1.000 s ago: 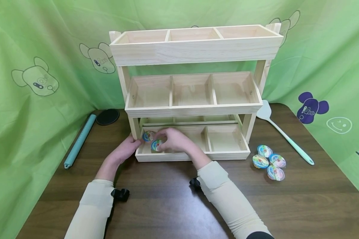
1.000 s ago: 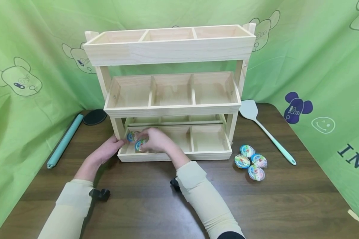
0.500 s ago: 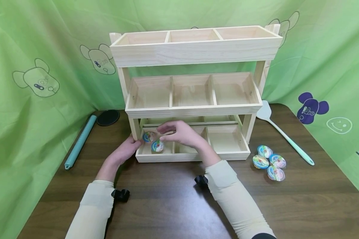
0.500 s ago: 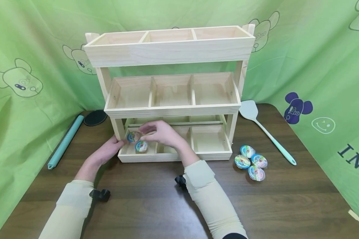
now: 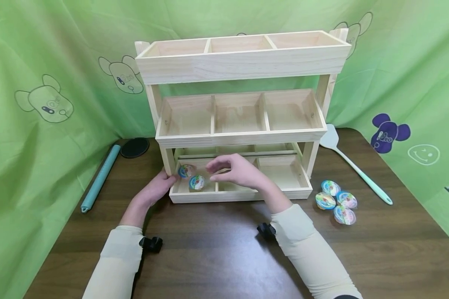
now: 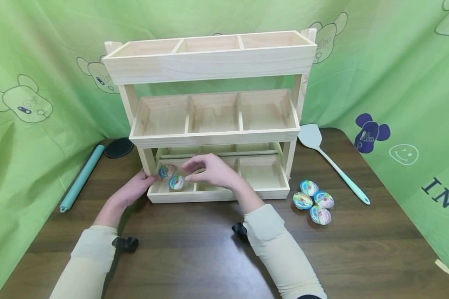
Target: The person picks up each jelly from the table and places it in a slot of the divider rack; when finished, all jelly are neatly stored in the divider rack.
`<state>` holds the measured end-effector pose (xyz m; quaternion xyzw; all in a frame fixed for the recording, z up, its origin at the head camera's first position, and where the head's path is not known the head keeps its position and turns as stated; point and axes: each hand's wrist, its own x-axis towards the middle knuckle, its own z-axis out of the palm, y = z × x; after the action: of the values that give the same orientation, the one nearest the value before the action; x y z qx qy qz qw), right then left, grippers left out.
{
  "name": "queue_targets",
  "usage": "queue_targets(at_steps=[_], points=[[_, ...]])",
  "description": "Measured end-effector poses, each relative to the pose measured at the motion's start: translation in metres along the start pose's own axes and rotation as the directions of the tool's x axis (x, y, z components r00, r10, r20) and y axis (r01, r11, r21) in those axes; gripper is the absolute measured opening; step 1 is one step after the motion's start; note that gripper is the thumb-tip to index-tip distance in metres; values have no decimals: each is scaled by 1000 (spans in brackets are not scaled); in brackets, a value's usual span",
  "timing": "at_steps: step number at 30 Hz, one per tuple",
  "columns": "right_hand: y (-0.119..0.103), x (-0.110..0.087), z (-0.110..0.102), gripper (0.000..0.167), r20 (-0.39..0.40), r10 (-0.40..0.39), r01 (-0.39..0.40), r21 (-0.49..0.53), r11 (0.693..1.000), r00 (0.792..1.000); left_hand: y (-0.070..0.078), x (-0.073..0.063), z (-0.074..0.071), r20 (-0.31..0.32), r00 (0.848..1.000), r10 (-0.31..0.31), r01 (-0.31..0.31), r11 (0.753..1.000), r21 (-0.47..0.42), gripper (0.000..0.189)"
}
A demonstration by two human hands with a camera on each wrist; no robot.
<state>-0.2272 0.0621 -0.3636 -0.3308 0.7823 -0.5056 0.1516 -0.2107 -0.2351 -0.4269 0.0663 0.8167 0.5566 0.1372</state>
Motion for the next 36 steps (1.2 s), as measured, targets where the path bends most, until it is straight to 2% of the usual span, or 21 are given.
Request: queue_targets(at_steps=[11,19,26,36], points=[[4,-38,-20,36,-12,-1,1,-9,1000,1000,3,-1,0,4,1000,-11,11,1000,12,68],[11,-72,-47,34,-20,5,-5,-31,1000,1000,-1,1,-1,7,1000,-11,11,1000,-9,70],[19,-102,-70,30,-47,54,-58,-100,993,997,-1,0,-1,8,1000,-3,3,1000,-16,71],[29,-129,-91,29,-74,102,-110,-113,987,992,0,0,-2,10,1000,-12,12,1000,-11,72]])
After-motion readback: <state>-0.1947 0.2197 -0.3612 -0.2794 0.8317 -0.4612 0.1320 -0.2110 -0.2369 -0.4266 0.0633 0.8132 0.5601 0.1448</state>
